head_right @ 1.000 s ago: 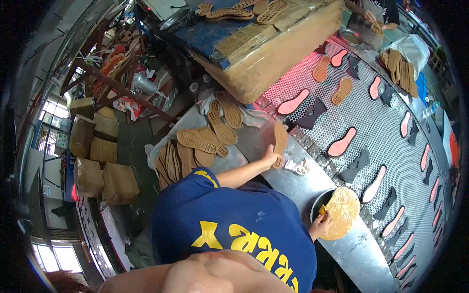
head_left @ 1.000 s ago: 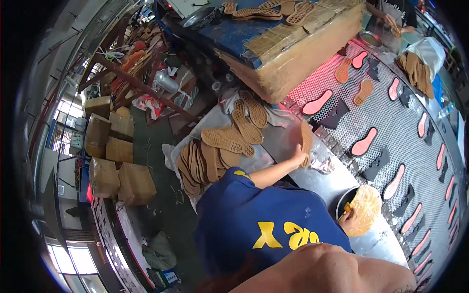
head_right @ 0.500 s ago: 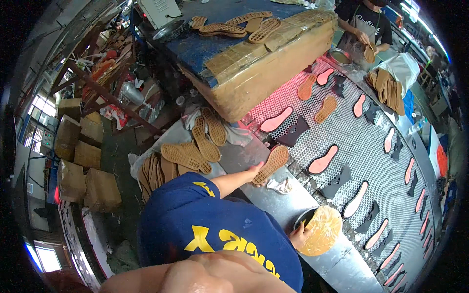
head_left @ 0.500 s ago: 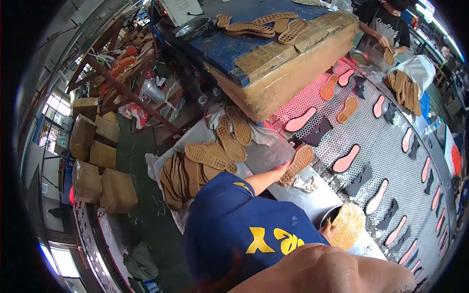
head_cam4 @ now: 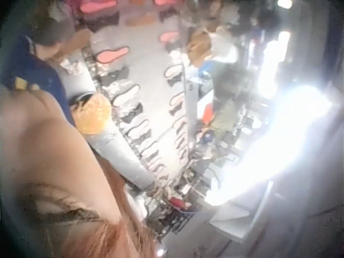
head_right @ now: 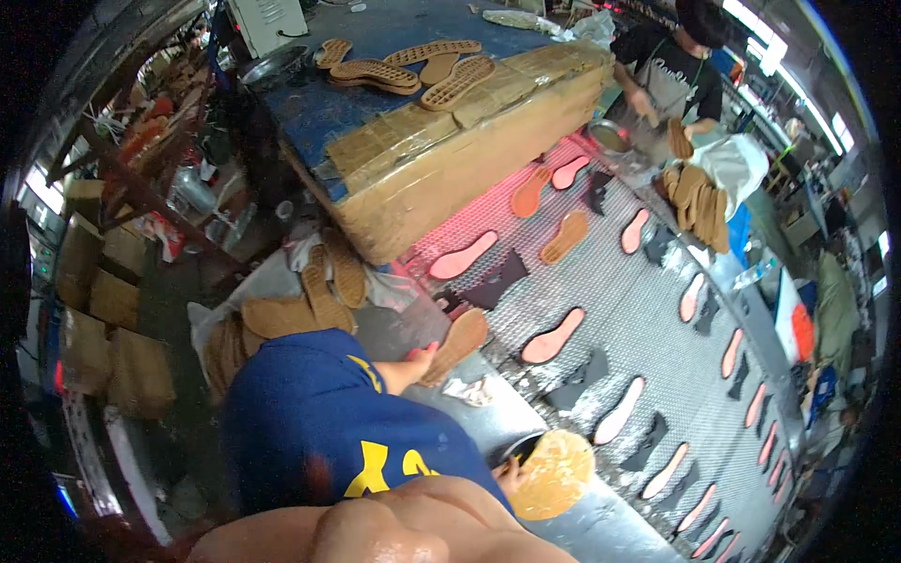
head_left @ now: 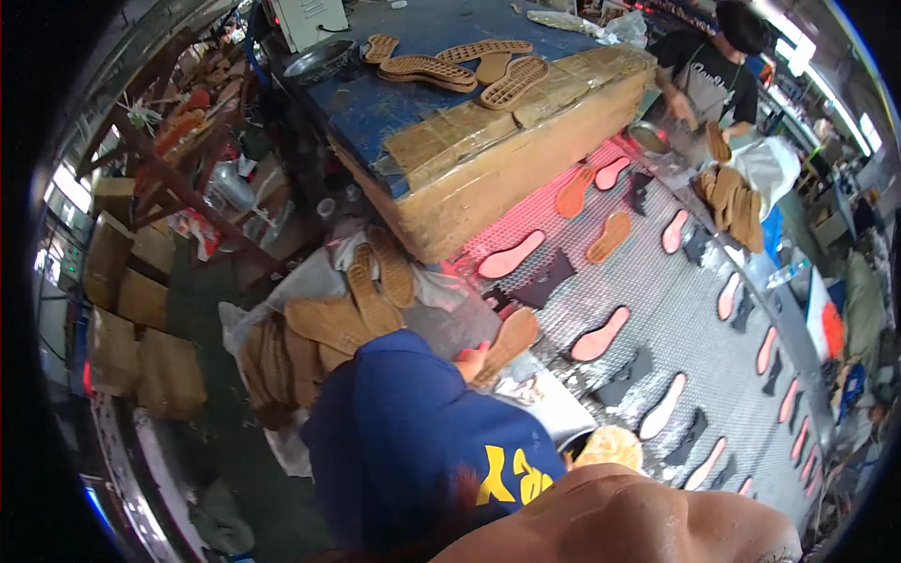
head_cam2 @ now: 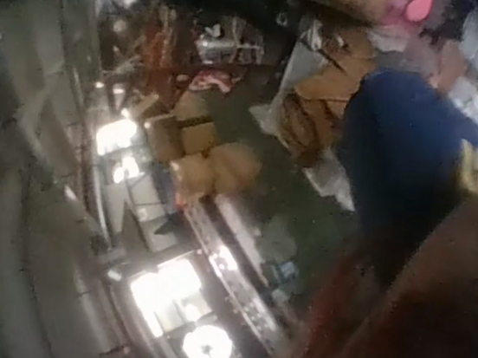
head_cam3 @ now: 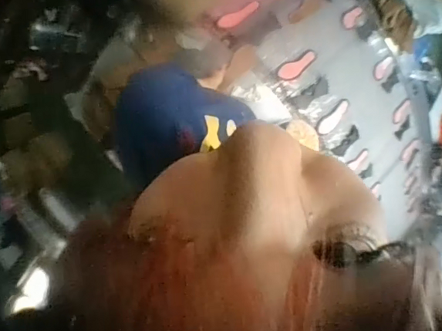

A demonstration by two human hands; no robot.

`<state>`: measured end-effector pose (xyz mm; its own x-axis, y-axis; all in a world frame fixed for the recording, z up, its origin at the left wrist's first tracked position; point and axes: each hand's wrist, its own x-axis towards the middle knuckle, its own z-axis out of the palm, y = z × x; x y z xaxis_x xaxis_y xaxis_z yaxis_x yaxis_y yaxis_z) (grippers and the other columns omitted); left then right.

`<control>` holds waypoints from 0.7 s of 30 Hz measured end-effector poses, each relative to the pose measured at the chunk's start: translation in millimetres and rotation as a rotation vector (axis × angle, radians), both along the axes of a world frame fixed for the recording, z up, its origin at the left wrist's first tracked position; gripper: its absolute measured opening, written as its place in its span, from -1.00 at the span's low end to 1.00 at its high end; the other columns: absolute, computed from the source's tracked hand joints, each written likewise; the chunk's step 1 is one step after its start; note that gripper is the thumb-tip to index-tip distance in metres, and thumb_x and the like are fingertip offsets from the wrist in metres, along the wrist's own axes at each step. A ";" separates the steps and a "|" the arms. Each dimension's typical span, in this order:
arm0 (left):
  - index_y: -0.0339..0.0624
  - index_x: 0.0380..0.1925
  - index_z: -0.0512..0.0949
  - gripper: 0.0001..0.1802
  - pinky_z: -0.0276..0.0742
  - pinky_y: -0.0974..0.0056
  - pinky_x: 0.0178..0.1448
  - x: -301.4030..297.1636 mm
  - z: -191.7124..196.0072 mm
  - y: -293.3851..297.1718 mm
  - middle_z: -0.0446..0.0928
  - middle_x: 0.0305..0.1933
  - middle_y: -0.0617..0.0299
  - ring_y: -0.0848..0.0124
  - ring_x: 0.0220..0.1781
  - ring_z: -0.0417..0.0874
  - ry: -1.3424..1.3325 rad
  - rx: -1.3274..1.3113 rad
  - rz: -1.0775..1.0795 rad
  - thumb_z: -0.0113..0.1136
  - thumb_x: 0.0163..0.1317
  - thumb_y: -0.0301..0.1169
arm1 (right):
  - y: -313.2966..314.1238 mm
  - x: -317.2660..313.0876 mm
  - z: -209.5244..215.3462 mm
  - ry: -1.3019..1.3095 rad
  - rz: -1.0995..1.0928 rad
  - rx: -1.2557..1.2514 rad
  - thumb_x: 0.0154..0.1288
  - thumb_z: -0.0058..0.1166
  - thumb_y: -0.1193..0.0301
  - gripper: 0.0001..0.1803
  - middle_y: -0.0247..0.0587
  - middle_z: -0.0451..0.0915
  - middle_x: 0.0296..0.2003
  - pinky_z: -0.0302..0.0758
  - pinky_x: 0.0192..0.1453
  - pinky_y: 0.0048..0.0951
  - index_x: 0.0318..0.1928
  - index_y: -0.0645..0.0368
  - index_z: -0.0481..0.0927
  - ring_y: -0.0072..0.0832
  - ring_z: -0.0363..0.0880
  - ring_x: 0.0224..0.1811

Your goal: The person repeatedly picks up brown shoe soles from a conveyor belt and applies a yellow adhesive to the textured underside using a yellow scraper. They dip the scraper into a container of adhesive, spread it across the sole, and place the treated sole back onto the belt. The process is repeated for multiple soles throughout the clip.

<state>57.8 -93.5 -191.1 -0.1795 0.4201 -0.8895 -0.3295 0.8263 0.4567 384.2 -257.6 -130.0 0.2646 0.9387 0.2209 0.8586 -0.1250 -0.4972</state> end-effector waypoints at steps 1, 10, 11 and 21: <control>-0.19 -0.37 0.66 -0.24 0.54 0.04 -0.63 1.5 2.2 -1.8 0.64 -0.55 0.00 0.07 -0.66 0.65 0.070 0.018 -0.048 -0.26 0.36 0.27 | -0.4 -0.1 -1.4 0.034 0.007 0.014 0.12 0.13 0.52 -0.72 -0.02 0.43 -0.32 0.46 -0.29 -0.14 -0.13 -0.03 0.66 -0.10 0.49 -0.34; -0.19 -0.37 0.67 -0.24 0.54 0.06 -0.64 -5.0 -103.3 -15.9 0.64 -0.56 0.00 0.10 -0.68 0.64 0.230 0.007 -0.110 -0.28 0.37 0.26 | 7.6 7.0 15.8 0.191 -0.003 0.027 0.12 0.15 0.54 -0.72 -0.06 0.41 -0.33 0.44 -0.34 -0.24 -0.13 -0.01 0.66 -0.20 0.46 -0.38; -0.19 -0.38 0.67 -0.23 0.54 0.06 -0.65 -7.6 -114.2 -14.6 0.64 -0.56 0.00 0.10 -0.68 0.64 0.251 0.018 -0.122 -0.28 0.37 0.26 | 10.2 6.9 16.5 0.208 -0.008 0.031 0.11 0.15 0.54 -0.72 -0.07 0.41 -0.33 0.44 -0.34 -0.25 -0.13 0.00 0.66 -0.21 0.45 -0.39; -0.19 -0.34 0.66 -0.24 0.52 0.06 -0.64 -16.9 -129.5 -21.1 0.63 -0.56 0.01 0.11 -0.69 0.63 0.310 0.008 -0.116 -0.29 0.38 0.25 | 19.5 13.2 17.1 0.273 -0.012 0.046 0.11 0.18 0.56 -0.72 -0.12 0.39 -0.35 0.41 -0.39 -0.36 -0.13 0.03 0.66 -0.31 0.42 -0.44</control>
